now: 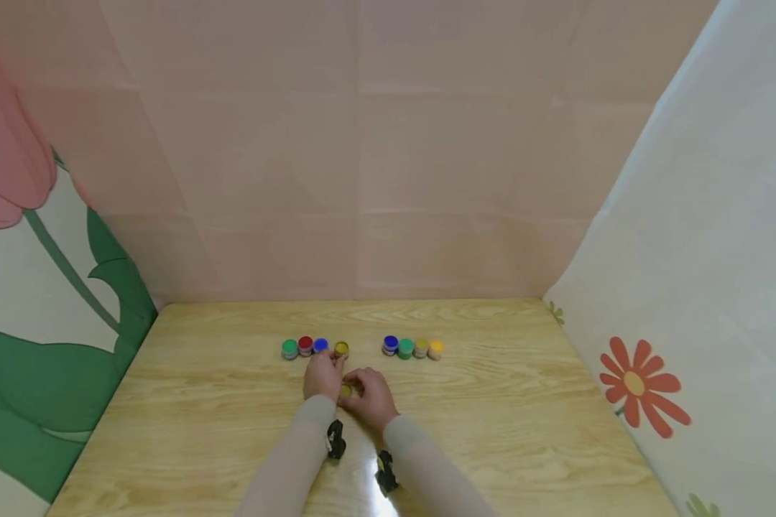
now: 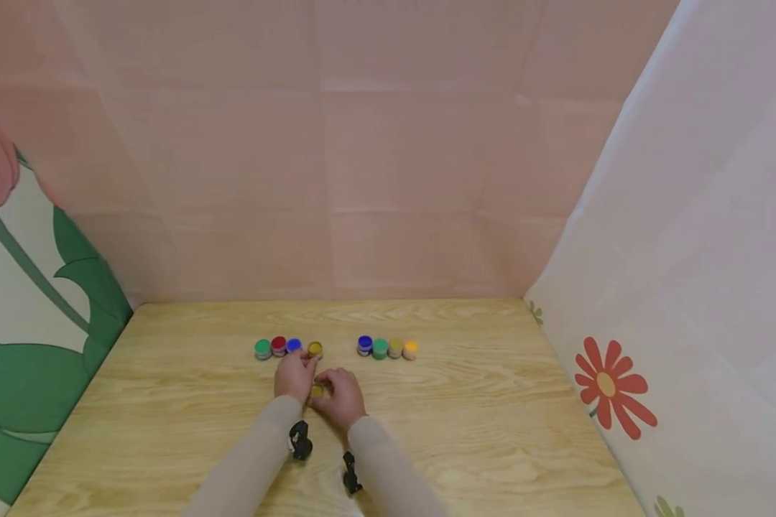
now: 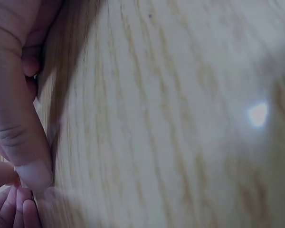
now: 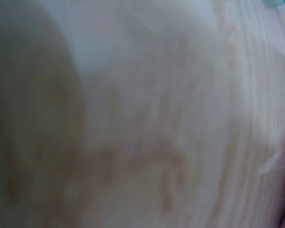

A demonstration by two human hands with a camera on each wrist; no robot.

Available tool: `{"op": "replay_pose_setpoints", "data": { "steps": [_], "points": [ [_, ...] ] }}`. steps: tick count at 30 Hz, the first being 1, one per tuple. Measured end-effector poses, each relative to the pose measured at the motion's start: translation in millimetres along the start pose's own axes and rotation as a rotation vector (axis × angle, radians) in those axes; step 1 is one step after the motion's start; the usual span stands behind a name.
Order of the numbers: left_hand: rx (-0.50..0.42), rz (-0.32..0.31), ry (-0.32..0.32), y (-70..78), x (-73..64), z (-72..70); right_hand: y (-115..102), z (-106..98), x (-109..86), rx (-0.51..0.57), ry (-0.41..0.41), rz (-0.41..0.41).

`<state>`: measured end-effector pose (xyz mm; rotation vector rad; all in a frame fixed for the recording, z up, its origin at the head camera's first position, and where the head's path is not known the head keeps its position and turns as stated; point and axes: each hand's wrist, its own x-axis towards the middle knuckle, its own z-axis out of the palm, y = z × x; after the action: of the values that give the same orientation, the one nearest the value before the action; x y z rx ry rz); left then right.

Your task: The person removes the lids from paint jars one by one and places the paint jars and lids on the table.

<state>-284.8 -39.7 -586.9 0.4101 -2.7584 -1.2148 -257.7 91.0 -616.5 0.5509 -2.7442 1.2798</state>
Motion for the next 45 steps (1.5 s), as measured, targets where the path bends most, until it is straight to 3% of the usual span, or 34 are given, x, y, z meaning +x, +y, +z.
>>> {"op": "replay_pose_setpoints", "data": {
  "steps": [10, 15, 21, 25, 28, 34, 39, 45],
  "points": [
    [-0.031, 0.022, 0.027, -3.9, -1.1, -3.3, -7, 2, -1.9, -0.028, 0.019, 0.015],
    [-0.07, 0.065, 0.034, -13.2, -1.7, -4.9, -1, 2, -1.4, -0.04, -0.005, 0.029],
    [-0.054, 0.087, 0.084, -27.3, -0.9, -19.2, 3, -4, 0.7, 0.018, -0.07, 0.017],
    [-0.15, 0.076, 0.102, -35.8, 1.0, -26.8, -3, -12, 5.8, 0.089, -0.106, 0.065],
    [-0.217, 0.071, 0.109, -41.1, 2.5, -28.9, -13, -16, 14.5, 0.104, -0.074, 0.068],
    [-0.265, 0.001, 0.117, -44.2, -0.7, -28.1, -31, -14, 37.3, -0.08, -0.022, 0.054],
    [-0.286, 0.007, 0.16, -41.0, -1.5, -24.1, -39, -11, 58.6, -0.305, -0.003, -0.026],
    [-0.37, -0.008, 0.157, -35.0, 2.0, -22.3, -42, -5, 75.2, -0.494, -0.116, -0.012]
  ]
}}
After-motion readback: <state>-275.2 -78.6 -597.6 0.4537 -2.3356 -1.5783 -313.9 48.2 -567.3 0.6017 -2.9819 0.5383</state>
